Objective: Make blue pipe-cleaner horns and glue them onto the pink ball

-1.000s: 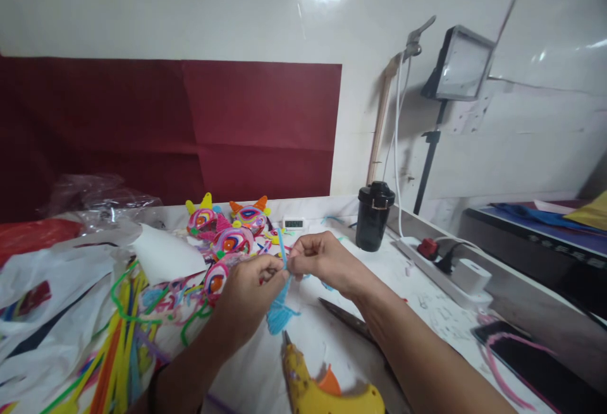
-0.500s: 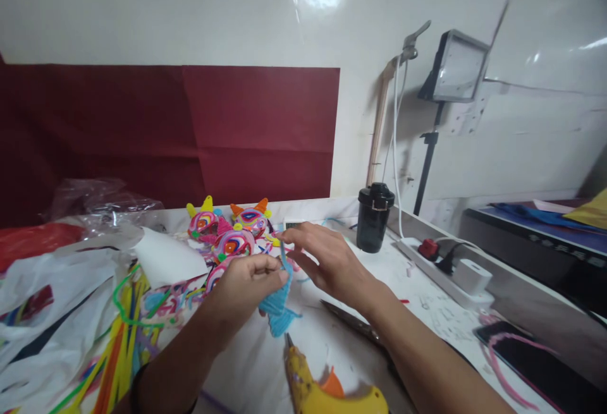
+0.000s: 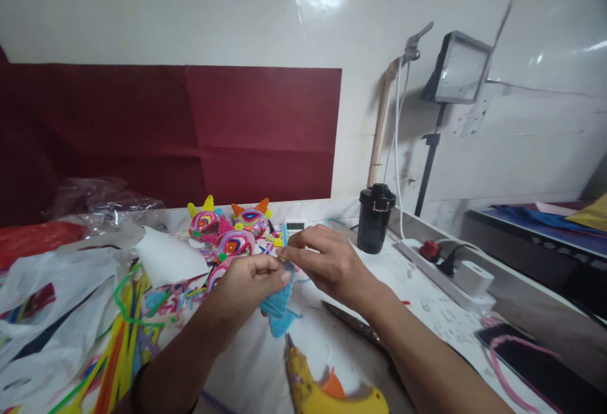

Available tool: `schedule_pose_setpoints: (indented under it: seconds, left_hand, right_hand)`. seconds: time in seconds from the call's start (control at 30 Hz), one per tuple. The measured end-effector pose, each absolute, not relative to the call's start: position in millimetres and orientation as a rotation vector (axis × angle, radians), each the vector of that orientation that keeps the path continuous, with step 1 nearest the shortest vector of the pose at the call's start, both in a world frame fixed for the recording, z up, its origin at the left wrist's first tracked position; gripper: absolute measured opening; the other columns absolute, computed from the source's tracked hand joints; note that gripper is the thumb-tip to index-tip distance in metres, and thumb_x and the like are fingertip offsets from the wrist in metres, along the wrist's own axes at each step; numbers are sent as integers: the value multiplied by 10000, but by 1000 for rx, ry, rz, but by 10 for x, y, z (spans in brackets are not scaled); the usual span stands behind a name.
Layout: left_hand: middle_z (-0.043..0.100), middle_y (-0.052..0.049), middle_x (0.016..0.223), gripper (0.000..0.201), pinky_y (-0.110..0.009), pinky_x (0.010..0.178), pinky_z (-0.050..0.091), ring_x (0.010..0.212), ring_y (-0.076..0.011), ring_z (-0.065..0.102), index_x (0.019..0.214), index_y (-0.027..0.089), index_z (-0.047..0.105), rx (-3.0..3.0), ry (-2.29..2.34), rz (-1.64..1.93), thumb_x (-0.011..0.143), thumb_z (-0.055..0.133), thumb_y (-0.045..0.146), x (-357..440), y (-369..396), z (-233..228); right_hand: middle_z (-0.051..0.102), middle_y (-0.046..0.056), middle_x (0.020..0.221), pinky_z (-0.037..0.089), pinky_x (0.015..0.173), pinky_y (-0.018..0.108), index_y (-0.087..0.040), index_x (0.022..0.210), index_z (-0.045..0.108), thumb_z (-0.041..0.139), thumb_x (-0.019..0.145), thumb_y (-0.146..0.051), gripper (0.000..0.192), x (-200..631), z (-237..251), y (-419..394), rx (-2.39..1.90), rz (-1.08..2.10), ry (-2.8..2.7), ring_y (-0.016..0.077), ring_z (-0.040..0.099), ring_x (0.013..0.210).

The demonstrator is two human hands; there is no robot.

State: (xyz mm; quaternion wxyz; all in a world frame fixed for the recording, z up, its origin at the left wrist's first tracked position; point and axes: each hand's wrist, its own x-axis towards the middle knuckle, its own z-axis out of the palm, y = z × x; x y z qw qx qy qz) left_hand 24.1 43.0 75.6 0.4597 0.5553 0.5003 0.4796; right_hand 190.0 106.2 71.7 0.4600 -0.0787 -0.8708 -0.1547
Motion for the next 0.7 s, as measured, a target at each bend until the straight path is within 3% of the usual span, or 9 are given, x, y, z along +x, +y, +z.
schedule_pose_setpoints:
  seconds: [0.43,0.6,0.7]
  left_hand:
    - [461,66,484,193,-177,446,260,455,-65,369,596,151,630,1348,1294,1274,617,684,335,294,394,777]
    - [521,50,541,173,-182,495,325,509,-83,436,626,152,654,1359,1289,1321,611,693,320,260,451,740]
    - [528,49,537,161,-183,503,340,520,-88,448,604,156,651,1371,1285,1351,616,696,311,263,458,744]
  right_hand:
    - [644,82,812,429,670,315,-168,931,688,503,901,-158,187,1855,689,1093,-237,-187,-2195,185,562,760]
    - [670,100,958,452,803,361,-181,981,669,512,905,-175,175,1821,674,1110,-222,7,-2157,205,582,912]
    - [700,87,903,469,797,329,-167,985,659,536,891,-167,154,1811,659,1117,-233,166,-2112,187,618,868]
